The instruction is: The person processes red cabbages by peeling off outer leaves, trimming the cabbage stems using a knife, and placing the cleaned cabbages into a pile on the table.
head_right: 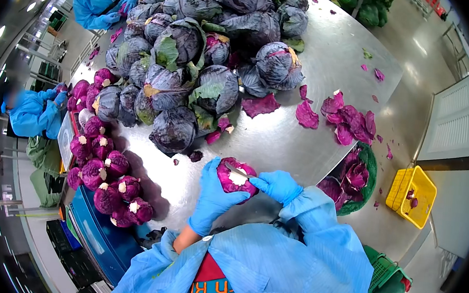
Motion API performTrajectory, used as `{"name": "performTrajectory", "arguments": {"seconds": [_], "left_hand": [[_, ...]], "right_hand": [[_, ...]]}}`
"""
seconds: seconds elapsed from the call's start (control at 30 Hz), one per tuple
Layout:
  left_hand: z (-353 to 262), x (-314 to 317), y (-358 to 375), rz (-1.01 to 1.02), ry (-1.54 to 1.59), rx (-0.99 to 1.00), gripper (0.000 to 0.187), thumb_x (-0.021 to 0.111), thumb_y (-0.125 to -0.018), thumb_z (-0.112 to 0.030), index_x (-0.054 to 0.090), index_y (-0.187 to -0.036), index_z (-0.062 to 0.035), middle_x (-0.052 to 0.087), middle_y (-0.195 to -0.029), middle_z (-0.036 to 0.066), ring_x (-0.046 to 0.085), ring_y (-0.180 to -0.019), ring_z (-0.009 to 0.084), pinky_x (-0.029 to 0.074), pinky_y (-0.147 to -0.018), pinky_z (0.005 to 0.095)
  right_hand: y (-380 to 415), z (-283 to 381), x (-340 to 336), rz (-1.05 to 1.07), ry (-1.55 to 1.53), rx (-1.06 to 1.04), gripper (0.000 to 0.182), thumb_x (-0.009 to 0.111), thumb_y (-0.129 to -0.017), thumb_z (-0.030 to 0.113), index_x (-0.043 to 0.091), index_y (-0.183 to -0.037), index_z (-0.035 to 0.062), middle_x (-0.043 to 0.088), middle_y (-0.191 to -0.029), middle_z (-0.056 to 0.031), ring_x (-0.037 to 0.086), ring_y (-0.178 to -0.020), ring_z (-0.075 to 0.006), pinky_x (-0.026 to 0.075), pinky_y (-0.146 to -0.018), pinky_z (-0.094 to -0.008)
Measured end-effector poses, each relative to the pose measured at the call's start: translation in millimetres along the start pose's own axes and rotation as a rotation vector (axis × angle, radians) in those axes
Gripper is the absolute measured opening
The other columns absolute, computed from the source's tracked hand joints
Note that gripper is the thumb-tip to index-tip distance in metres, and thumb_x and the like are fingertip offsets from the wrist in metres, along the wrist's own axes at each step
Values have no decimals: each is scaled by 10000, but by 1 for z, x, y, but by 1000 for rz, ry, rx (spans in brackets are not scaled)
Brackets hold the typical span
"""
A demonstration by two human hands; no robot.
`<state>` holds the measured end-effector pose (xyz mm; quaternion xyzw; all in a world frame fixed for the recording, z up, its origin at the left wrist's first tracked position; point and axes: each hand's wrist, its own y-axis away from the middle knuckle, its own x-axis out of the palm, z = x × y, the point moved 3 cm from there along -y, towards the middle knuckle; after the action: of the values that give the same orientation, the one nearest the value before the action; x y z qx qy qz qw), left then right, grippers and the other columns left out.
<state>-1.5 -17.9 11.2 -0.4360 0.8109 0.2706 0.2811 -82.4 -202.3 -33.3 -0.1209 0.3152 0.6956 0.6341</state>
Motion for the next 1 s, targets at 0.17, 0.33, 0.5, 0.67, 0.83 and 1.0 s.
{"name": "performTrajectory", "arguments": {"seconds": [0.17,0.33,0.5,0.67,0.83,1.0], "left_hand": [[-1,5,-3,-26,-33,7,1180,872,-487,-483,314,-1397,21,388,-1359,257,415,-1239,419,338,-1052,498],[3,1,-3,-43,74,-20,1175,872,-494,-470,312,-1395,34,389,-1349,262,410,-1246,413,339,-1052,496],[-11,7,12,-106,-54,6,1182,872,-501,-516,313,-1379,45,396,-1320,255,380,-1263,416,335,-1051,503],[-4,11,23,-114,-4,85,1167,875,-525,-445,267,-1408,16,339,-1359,279,340,-1257,445,298,-1049,537],[-1,10,19,-86,1,124,1185,880,-524,-461,253,-1414,5,330,-1366,273,333,-1262,445,295,-1053,536],[16,4,16,-45,15,204,1234,894,-495,-496,248,-1429,-13,311,-1397,267,323,-1296,439,293,-1078,522]], "right_hand": [[-11,7,-1,84,-70,173,534,416,-954,564,672,-887,100,667,-851,-180,627,-766,-404,505,-733,-470],[-12,13,10,-50,135,102,484,380,-998,480,689,-977,108,680,-889,-184,643,-758,-387,513,-732,-448],[-3,-8,30,-262,-421,370,500,442,-992,475,718,-997,58,680,-796,-198,667,-678,-294,516,-650,-386],[10,5,4,-221,-405,358,500,639,-893,471,683,-1056,0,692,-794,-175,670,-687,-260,526,-648,-388],[-6,8,0,-322,-286,110,451,712,-835,426,644,-1089,59,697,-875,-119,663,-763,-229,522,-707,-348],[-22,-1,-10,-305,-40,144,345,662,-860,404,643,-1064,126,677,-876,-155,679,-791,-299,531,-719,-381]]}}
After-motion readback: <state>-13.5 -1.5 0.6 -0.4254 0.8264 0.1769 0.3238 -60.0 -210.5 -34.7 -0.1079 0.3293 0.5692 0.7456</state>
